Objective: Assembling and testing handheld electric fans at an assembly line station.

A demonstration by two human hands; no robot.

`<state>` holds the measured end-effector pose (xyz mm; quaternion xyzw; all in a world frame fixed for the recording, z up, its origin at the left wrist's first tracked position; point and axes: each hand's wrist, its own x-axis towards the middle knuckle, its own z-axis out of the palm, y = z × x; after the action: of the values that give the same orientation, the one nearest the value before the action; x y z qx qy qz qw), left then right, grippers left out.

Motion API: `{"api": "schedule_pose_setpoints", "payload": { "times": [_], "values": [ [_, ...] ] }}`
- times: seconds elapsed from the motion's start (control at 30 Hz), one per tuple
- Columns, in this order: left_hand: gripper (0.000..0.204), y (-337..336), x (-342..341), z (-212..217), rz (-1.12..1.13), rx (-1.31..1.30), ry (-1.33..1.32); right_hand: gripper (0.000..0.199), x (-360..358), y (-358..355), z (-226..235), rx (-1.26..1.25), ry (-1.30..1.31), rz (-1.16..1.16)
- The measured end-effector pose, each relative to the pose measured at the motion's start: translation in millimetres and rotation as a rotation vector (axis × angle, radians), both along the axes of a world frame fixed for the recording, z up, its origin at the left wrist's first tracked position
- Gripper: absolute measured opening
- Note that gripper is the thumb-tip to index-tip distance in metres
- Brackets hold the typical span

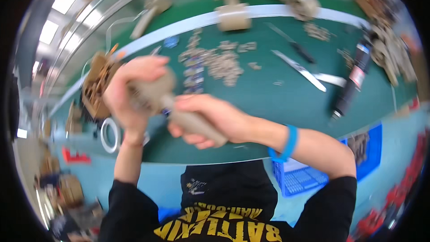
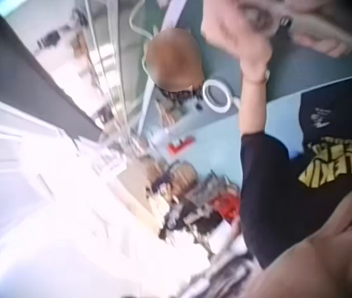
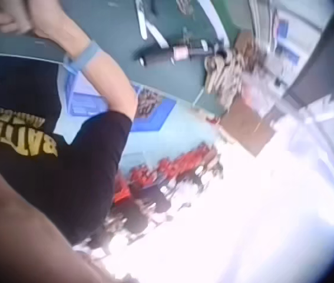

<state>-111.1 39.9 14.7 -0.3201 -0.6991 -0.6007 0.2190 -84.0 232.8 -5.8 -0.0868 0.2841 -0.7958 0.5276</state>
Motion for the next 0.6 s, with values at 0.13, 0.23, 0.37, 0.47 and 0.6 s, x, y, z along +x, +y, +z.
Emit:
{"api": "schedule_pose_setpoints", "payload": {
  "times": [0.13, 0.23, 0.37, 0.47, 0.6],
  "values": [
    [0.043, -18, 6, 0, -0.048, 0.101, -0.175, 0.052, -2, -17, -1, -0.009, -0.037, 0.057],
    [0.049, -22, 13, -4, -0.086, 0.124, -0.292, 0.051, 2, -19, -7, -0.021, -0.071, 0.036],
    [0.053, -16, 12, 1, -0.135, 0.093, -0.355, 0.065, -1, -17, -2, -0.026, -0.037, 0.02],
    [0.048, -14, 12, 2, -0.11, -0.069, -0.289, 0.072, 0, -21, 3, 0.193, 0.294, 0.003],
    [0.038, -8, 12, 4, 0.018, -0.114, -0.102, 0.072, 0, -16, 6, 0.432, 0.412, -0.034]
  ]
}}
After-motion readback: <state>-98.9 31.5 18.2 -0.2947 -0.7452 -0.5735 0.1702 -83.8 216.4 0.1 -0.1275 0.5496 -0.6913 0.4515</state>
